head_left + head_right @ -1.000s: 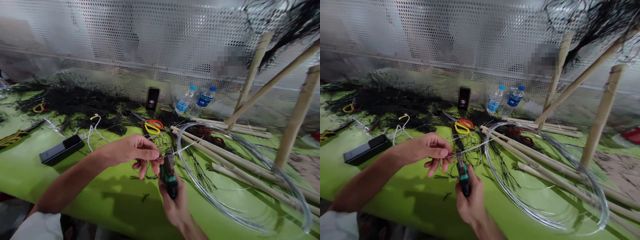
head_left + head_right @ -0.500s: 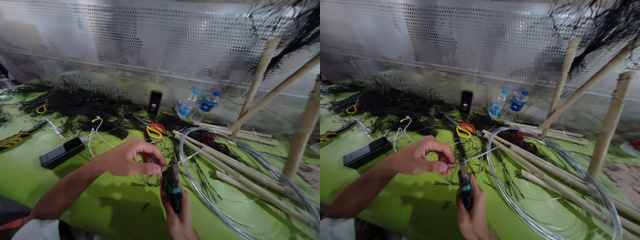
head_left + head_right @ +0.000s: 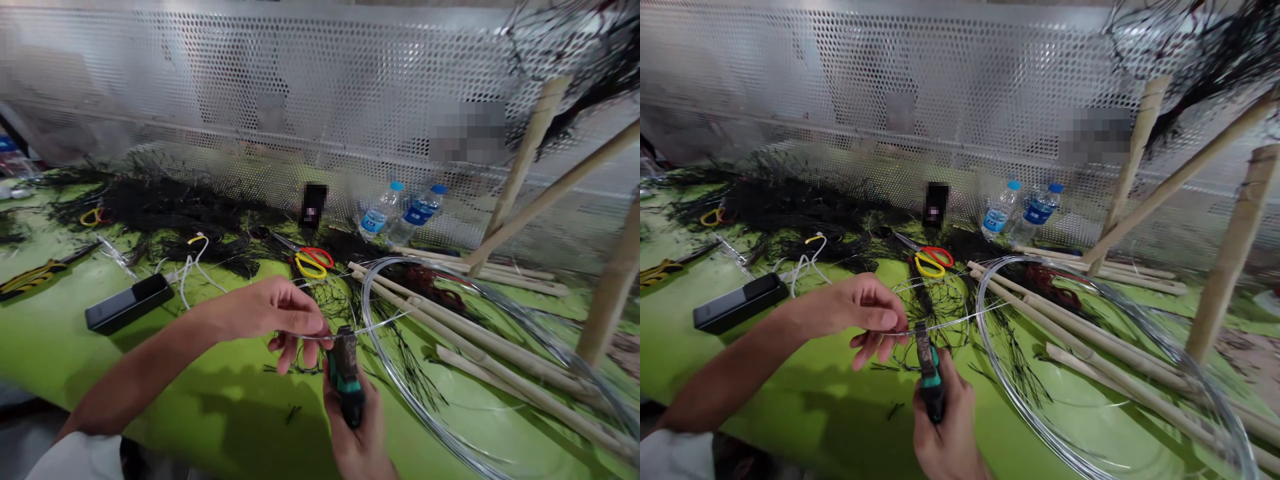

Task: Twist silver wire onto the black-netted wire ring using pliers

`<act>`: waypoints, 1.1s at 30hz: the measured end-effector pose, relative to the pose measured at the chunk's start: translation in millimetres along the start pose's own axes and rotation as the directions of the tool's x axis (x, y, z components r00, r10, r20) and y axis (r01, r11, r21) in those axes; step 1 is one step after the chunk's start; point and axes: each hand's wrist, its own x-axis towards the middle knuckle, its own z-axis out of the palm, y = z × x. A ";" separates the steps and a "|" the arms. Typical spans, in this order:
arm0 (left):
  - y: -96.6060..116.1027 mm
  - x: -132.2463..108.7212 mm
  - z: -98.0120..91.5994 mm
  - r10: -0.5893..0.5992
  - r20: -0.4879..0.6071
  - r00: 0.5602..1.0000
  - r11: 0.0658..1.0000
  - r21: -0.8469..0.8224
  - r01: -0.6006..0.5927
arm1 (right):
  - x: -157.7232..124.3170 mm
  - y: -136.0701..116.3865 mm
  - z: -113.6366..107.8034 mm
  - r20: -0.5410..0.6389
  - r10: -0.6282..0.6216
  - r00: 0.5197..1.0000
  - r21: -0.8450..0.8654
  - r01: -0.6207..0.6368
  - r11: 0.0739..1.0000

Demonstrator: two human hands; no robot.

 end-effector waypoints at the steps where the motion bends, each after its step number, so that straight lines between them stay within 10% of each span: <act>1: -1.0 1.6 -3.6 -0.029 0.017 0.999 0.999 -0.021 0.029 | -0.3 0.4 0.4 0.003 0.007 1.000 -0.003 -0.007 1.000; 6: -3.2 3.5 -8.4 -0.070 0.094 0.993 0.997 -0.027 0.073 | -3.8 2.2 1.9 -0.038 0.035 0.999 -0.021 -0.035 0.999; 16: 15.4 -18.2 15.5 0.078 -0.192 0.978 0.893 0.450 0.018 | 0.3 -2.8 1.0 -0.050 0.009 0.999 -0.050 -0.012 0.999; 19: 12.6 -21.3 23.4 0.276 -0.230 0.933 0.663 0.748 -0.012 | -2.0 -0.5 1.4 -0.023 0.021 1.000 -0.043 -0.022 0.999; 23: 4.7 -23.8 34.9 0.583 -0.039 0.812 0.131 0.990 -0.047 | -7.3 5.4 3.2 -0.122 0.020 0.992 -0.053 -0.027 0.998; 27: 5.3 -28.0 41.3 0.654 0.243 0.716 -0.313 0.949 -0.036 | -5.9 7.6 3.4 -0.065 0.000 0.998 -0.039 -0.002 0.999; 33: -2.2 -24.9 44.3 0.625 0.485 0.612 -0.646 0.762 0.055 | -11.7 16.2 4.3 -0.151 -0.012 0.989 -0.051 0.004 0.999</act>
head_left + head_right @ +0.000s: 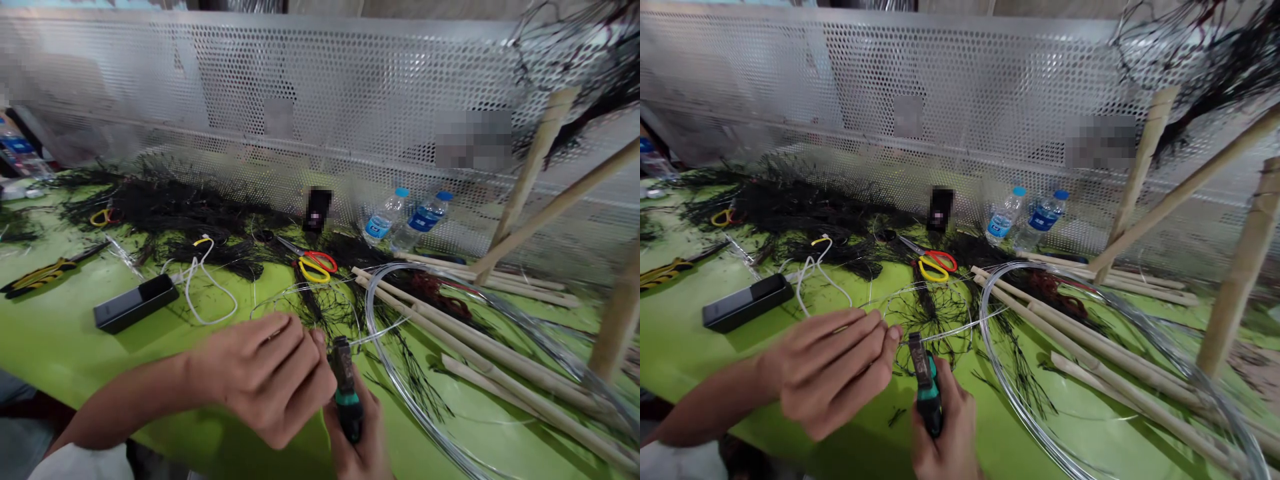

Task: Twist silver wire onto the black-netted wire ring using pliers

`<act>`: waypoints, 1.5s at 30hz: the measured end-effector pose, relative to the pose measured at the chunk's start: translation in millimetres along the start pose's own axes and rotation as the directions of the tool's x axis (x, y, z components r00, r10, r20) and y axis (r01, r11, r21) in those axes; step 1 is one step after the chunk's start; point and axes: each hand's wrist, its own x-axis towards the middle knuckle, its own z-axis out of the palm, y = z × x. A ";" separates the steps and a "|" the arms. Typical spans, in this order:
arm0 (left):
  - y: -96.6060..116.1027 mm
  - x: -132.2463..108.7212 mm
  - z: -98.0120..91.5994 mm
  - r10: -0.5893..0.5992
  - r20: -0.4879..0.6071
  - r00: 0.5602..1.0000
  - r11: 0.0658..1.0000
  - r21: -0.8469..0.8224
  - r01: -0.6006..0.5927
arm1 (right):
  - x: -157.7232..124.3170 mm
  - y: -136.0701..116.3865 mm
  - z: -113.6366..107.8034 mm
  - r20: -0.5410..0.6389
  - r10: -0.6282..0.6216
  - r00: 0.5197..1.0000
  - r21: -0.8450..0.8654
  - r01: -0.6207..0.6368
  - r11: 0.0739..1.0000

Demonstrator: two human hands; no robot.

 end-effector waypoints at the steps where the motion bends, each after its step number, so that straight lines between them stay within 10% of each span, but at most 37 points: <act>1: 3.4 0.0 2.2 -0.063 -0.011 0.998 0.998 -0.031 0.062 | -2.4 1.1 0.4 -0.030 -0.001 1.000 -0.007 0.001 1.000; 3: 9.2 1.6 4.4 -0.362 0.078 0.929 0.899 -0.236 0.370 | -5.8 1.7 1.5 -0.066 0.013 0.998 -0.012 -0.014 1.000; 5: 10.4 4.8 2.1 -0.597 0.320 0.736 0.603 -0.426 0.674 | -6.2 0.0 2.5 -0.056 0.048 0.997 -0.001 -0.048 0.999; 8: 1.4 8.8 -5.1 -0.539 0.657 0.527 0.199 -0.509 0.838 | -1.2 -4.3 2.0 -0.003 0.092 0.996 0.028 -0.091 0.995; 13: -14.6 8.8 4.8 -0.185 0.849 0.496 -0.354 -0.528 0.772 | 9.4 -8.2 -2.6 0.100 0.072 0.992 0.093 -0.082 0.992; 17: -8.6 8.7 19.7 -0.227 0.838 0.497 -0.622 -0.517 0.588 | 9.8 -12.2 -1.4 0.019 0.089 0.996 0.103 -0.091 0.991; 26: 17.2 7.1 28.1 -0.588 0.610 0.531 -0.412 -0.791 0.452 | 14.3 -24.2 -4.4 0.100 0.054 0.994 0.192 -0.072 0.979; 30: 15.5 -0.7 36.5 -0.678 0.124 0.725 0.283 -0.866 0.412 | 12.7 -19.6 -3.0 0.100 0.036 0.994 0.208 -0.056 0.976; 33: 6.0 -7.6 41.0 -0.319 -0.270 0.909 0.864 -0.476 0.162 | 10.0 -18.8 -0.2 0.075 0.059 0.995 0.201 -0.073 0.977; 36: -1.9 -9.5 40.7 -0.136 -0.283 0.949 0.954 -0.297 0.048 | 10.5 -21.7 0.5 0.088 0.080 0.993 0.204 -0.097 0.974; 38: -4.9 -6.5 36.1 -0.336 -0.142 0.931 0.813 -0.543 0.210 | 12.9 -24.7 -0.5 0.107 0.082 0.991 0.191 -0.102 0.976; 40: -8.1 -2.1 29.1 -0.524 0.238 0.818 0.366 -0.804 0.469 | 15.5 -27.3 -2.0 0.105 0.072 0.992 0.164 -0.088 0.982; 42: -13.7 0.9 23.2 -0.432 0.602 0.672 -0.147 -0.782 0.606 | 17.1 -28.7 -2.9 0.108 0.054 0.993 0.128 -0.068 0.989; 45: -25.1 0.4 22.6 -0.159 0.795 0.586 -0.508 -0.575 0.642 | 16.6 -28.2 -3.1 0.138 0.036 0.990 0.076 -0.047 0.996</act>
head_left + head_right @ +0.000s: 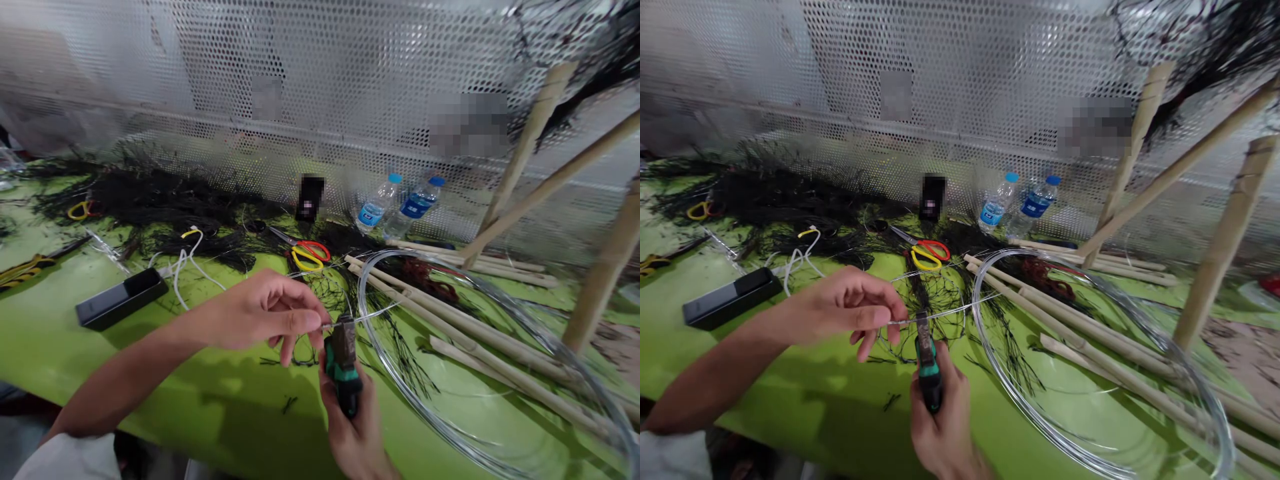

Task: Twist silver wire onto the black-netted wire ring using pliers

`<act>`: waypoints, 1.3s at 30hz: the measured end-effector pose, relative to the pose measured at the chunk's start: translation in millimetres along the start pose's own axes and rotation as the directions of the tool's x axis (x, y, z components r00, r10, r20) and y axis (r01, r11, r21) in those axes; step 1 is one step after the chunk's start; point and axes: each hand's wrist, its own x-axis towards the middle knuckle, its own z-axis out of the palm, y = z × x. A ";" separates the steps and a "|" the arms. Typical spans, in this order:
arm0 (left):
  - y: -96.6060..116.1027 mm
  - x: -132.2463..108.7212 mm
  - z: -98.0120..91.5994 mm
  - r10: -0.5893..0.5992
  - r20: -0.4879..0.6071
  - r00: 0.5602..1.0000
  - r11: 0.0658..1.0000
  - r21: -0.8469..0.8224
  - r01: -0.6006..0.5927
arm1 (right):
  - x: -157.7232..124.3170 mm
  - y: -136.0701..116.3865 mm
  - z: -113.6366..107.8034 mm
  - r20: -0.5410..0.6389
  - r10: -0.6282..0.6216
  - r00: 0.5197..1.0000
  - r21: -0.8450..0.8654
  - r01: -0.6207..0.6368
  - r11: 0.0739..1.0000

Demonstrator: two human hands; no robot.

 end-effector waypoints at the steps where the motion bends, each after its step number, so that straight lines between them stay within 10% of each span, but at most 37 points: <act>1: -0.1 1.5 -3.8 -0.047 0.049 0.998 0.998 -0.044 0.049 | -0.6 0.7 0.1 0.008 -0.001 1.000 -0.011 0.001 1.000; 8: -6.4 8.9 -11.6 -0.092 0.148 0.985 0.987 -0.117 0.110 | -4.8 4.2 0.4 0.019 0.026 0.999 -0.020 -0.026 0.999; 12: -5.1 1.7 -5.3 0.106 -0.026 0.994 0.940 0.327 -0.092 | -6.1 4.0 0.3 0.024 0.068 0.997 -0.005 -0.068 0.998; 18: -6.4 -8.5 6.9 0.687 0.188 0.701 0.039 0.955 -0.294 | -5.6 0.1 0.4 -0.014 0.066 0.998 -0.002 -0.066 0.998; 22: -1.6 -9.9 10.1 0.693 0.482 0.535 -0.431 0.873 -0.228 | -5.2 -3.4 0.9 0.006 0.071 0.997 0.006 -0.071 0.997; 25: -1.0 -9.4 12.7 0.621 0.621 0.479 -0.617 0.764 -0.191 | -4.8 -4.5 1.1 0.018 0.074 0.997 0.013 -0.074 0.997; 28: -5.1 -8.4 17.1 0.718 0.409 0.563 -0.384 0.908 -0.170 | -3.9 -4.4 1.4 0.014 0.094 0.995 0.017 -0.094 0.995; 31: -5.9 -7.5 19.0 0.624 -0.029 0.781 0.249 0.955 -0.163 | -3.0 -4.3 1.6 0.024 0.098 0.995 0.024 -0.099 0.995; 33: -3.3 -7.2 17.8 0.466 -0.124 0.876 0.535 0.828 -0.167 | -2.0 -4.7 1.6 0.036 0.092 0.995 0.035 -0.094 0.995; 39: -1.5 -5.3 18.2 0.417 -0.159 0.895 0.648 0.742 -0.170 | 1.6 -5.6 0.6 0.039 0.091 0.995 0.009 -0.091 0.996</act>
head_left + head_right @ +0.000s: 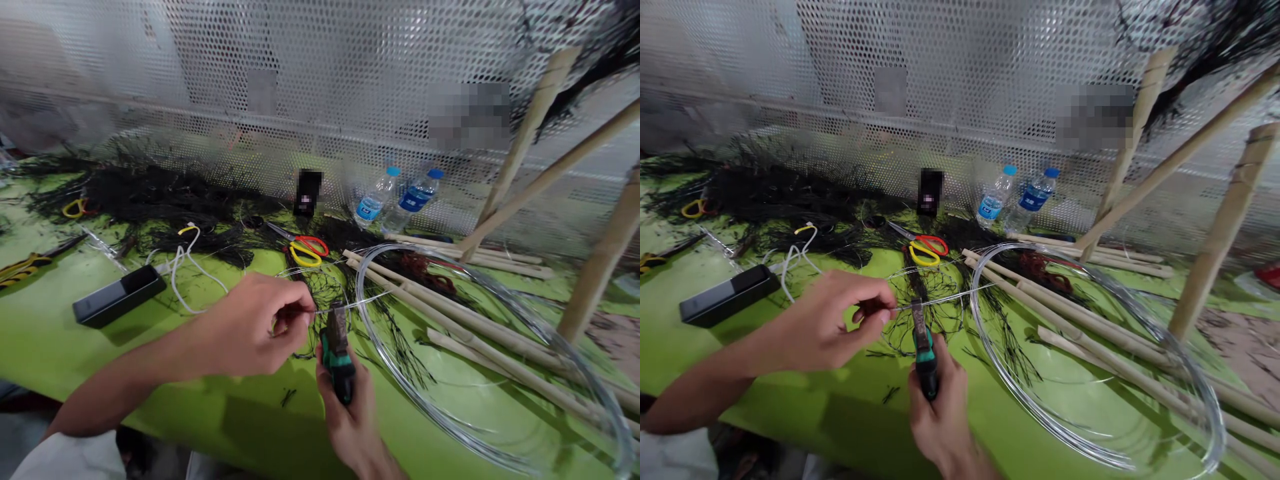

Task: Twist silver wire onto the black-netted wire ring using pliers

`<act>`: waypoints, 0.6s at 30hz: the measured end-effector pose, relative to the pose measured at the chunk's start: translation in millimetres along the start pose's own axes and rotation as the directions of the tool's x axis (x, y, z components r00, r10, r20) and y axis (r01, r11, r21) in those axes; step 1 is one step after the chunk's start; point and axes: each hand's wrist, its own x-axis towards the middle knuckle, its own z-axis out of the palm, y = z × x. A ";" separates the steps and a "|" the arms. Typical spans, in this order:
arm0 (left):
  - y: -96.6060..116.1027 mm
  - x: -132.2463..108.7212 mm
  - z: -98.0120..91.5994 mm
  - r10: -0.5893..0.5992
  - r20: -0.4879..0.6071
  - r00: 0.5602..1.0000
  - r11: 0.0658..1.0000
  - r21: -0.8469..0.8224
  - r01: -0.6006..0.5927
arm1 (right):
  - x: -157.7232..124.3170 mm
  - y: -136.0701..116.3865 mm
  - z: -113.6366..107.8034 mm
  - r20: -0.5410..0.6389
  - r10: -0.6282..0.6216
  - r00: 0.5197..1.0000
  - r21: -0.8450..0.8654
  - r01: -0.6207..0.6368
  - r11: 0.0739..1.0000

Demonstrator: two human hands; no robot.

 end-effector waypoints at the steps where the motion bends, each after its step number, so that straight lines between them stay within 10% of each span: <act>1: -0.3 0.0 2.4 0.011 -0.010 1.000 1.000 -0.003 -0.011 | 0.1 0.4 0.0 0.001 -0.006 1.000 -0.006 0.006 1.000; 18: -12.7 1.5 18.0 0.206 -0.039 0.978 0.978 -0.013 -0.207 | -1.6 12.7 1.7 -0.092 -0.076 0.993 -0.092 0.067 0.994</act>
